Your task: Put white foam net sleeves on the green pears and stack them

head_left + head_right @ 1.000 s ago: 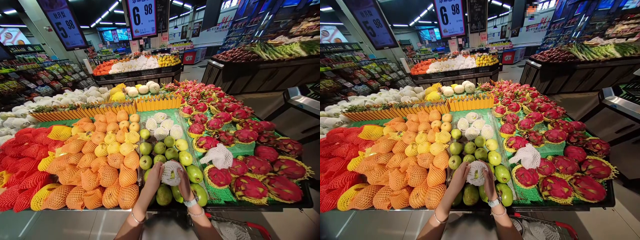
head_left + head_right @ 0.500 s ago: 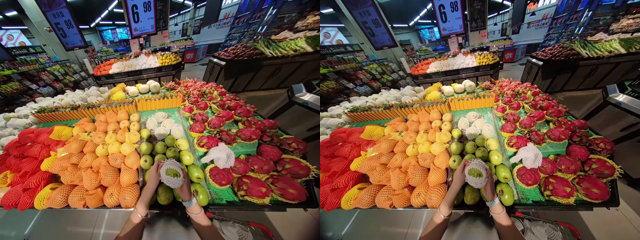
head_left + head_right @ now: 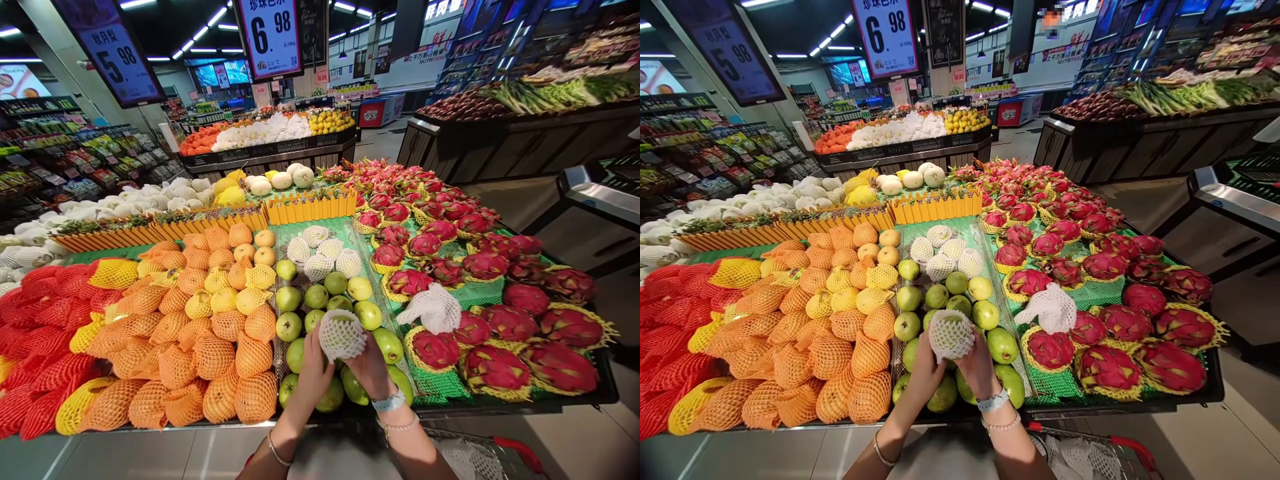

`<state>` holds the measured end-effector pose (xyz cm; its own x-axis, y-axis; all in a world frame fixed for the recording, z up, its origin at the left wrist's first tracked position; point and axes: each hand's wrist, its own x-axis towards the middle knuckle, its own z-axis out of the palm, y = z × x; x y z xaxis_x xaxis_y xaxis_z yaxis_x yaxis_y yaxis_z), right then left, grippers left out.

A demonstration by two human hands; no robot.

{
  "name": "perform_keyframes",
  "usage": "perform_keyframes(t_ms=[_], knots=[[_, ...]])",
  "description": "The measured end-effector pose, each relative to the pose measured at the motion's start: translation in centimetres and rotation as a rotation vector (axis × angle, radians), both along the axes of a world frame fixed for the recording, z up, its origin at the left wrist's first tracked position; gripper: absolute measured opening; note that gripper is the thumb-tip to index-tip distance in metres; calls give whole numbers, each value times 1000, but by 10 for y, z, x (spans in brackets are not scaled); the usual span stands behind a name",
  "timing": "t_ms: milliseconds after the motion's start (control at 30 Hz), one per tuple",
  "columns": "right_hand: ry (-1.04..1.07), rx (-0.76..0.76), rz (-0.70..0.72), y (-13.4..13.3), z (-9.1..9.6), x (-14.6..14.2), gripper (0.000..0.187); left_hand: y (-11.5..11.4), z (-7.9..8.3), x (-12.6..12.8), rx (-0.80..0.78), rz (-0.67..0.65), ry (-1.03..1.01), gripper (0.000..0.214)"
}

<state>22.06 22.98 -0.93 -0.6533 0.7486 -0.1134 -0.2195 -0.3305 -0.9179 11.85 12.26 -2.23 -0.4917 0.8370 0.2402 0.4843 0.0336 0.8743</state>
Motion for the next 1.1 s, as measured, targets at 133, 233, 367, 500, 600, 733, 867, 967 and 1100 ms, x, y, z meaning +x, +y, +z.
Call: perform_keyframes(t_ms=[133,233,367,500,600,733,867,967,1100], knots=[[25,-36,56,4,13,4,61,-10,-15,-4,36,-74,-45,80],[44,-71,187,-1,15,4,57,-12,-23,-6,11,24,-150,86],[-32,85,249,-10,16,4,57,-10,-27,-3,89,288,-209,98],[-233,514,26,-13,28,7,42,-11,-19,3,179,427,-180,92],[-226,752,-43,-12,42,10,39,-14,-15,4,224,409,-288,86],[-146,967,30,-10,55,7,30,-21,-22,2,227,362,-427,82],[-98,1077,18,-5,60,1,17,-24,-32,3,252,439,-416,83],[-46,1210,8,-6,60,0,12,-22,-27,7,273,505,-415,82],[0,1359,-75,-17,58,4,17,-16,-9,13,338,545,-472,82]])
